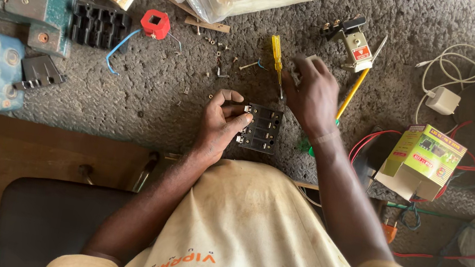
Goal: The person assembles a small electrical component using a screwdriver and small metal parts. They pick up parts from the workbench, insert them into the component, and tighten screws. The person also handles a plastic bag and a second similar component.
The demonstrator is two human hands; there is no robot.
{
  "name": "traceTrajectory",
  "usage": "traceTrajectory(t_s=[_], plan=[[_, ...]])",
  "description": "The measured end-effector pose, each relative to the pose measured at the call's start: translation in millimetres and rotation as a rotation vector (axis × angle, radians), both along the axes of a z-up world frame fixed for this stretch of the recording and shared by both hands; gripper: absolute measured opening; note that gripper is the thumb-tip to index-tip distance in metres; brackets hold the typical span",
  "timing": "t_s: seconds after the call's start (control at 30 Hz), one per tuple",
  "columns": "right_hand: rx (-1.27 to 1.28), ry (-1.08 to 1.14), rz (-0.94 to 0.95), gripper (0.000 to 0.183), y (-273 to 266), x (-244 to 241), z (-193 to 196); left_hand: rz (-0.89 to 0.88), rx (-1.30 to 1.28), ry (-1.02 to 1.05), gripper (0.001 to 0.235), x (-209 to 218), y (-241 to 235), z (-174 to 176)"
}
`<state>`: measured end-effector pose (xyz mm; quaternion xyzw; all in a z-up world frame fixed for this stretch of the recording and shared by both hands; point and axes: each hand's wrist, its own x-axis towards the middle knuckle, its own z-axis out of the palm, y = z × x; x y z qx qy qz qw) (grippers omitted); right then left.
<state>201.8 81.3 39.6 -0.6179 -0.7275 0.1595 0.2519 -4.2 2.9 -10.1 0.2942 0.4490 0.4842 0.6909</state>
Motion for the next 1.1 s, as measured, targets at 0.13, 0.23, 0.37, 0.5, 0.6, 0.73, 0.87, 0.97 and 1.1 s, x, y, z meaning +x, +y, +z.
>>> traceTrajectory(t_s=[0.13, 0.23, 0.37, 0.5, 0.6, 0.73, 0.87, 0.97, 1.1], plan=[[0.123, -0.161, 0.072, 0.052, 27.8, -10.0, -12.9, 0.004, -0.002, -0.011, 0.037, -0.1, -3.4, -7.2], [-0.267, -0.109, 0.049, 0.022, 45.1, -2.4, -9.8, 0.02, 0.037, 0.017, 0.034, 1.6, -2.8, -11.2], [-0.174, 0.359, 0.197, 0.028, 25.9, 13.9, 16.9, 0.032, 0.05, -0.006, 0.031, 2.8, -1.6, -17.9], [-0.112, 0.852, 0.361, 0.044, -35.6, 7.9, 42.0, 0.024, 0.076, 0.048, 0.028, 1.4, -0.6, -19.2], [0.056, 0.712, 0.41, 0.053, -56.6, -8.8, 41.2, 0.0, 0.054, 0.061, 0.028, -0.4, 0.1, -15.6], [0.15, 0.551, 0.395, 0.053, -67.1, -14.1, 28.3, -0.008, 0.049, 0.046, 0.028, 0.2, 0.5, -13.1], [0.125, 0.628, 0.38, 0.052, -67.6, -14.5, 14.6, -0.004, 0.052, 0.062, 0.03, -0.4, 1.3, -12.0], [0.083, 0.665, 0.4, 0.053, -67.7, -12.4, 9.3, 0.001, 0.049, 0.067, 0.03, 0.5, 0.9, -12.9], [0.05, 0.67, 0.413, 0.054, -67.7, -11.7, 8.3, 0.008, 0.036, 0.047, 0.031, 0.5, 0.6, -14.4]])
